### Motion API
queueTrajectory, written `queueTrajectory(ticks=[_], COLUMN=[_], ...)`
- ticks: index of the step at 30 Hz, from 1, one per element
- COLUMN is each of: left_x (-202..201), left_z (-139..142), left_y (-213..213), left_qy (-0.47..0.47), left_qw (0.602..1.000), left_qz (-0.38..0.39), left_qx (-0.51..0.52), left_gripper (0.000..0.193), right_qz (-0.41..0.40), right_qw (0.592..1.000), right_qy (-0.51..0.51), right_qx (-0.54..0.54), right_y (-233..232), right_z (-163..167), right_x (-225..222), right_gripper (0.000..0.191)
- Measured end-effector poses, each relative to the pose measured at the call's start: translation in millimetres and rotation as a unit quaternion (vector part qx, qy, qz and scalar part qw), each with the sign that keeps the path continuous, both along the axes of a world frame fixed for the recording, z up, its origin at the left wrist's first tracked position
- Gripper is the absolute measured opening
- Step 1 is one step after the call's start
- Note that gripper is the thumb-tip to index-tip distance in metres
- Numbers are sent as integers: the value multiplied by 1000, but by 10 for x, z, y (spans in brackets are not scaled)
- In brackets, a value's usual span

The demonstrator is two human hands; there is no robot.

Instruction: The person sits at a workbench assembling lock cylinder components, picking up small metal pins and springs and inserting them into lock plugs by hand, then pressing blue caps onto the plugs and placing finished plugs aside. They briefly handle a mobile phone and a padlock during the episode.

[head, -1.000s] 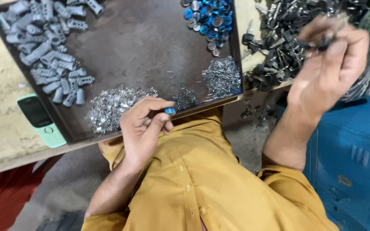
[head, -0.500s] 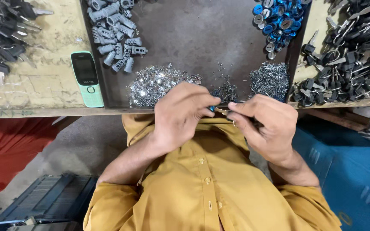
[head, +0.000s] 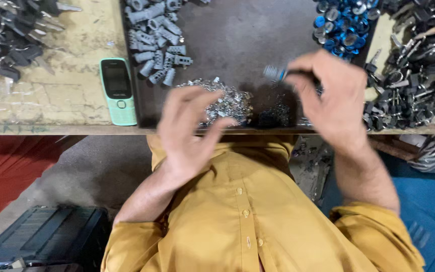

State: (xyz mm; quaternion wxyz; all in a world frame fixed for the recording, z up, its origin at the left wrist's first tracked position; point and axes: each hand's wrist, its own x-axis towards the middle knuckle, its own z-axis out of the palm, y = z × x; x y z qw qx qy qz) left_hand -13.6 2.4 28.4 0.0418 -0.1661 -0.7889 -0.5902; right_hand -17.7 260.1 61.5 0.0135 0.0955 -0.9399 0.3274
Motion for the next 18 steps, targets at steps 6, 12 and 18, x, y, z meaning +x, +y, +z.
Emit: queueTrajectory(ticks=[6, 12, 18], left_x=[123, 296, 296], left_z=[-19, -115, -241], left_y=[-655, -949, -979], left_qy=[83, 35, 68], left_qw=[957, 930, 916], left_qz=[176, 200, 173], left_qx=[-214, -305, -354], left_gripper=[27, 37, 44], right_qz=[117, 111, 89], right_qw=[977, 974, 979], right_qy=[82, 62, 85], right_qx=[162, 189, 161], right_y=[-186, -252, -361], right_z=[-38, 1, 20], right_x=[-546, -501, -167], right_gripper=[19, 27, 27])
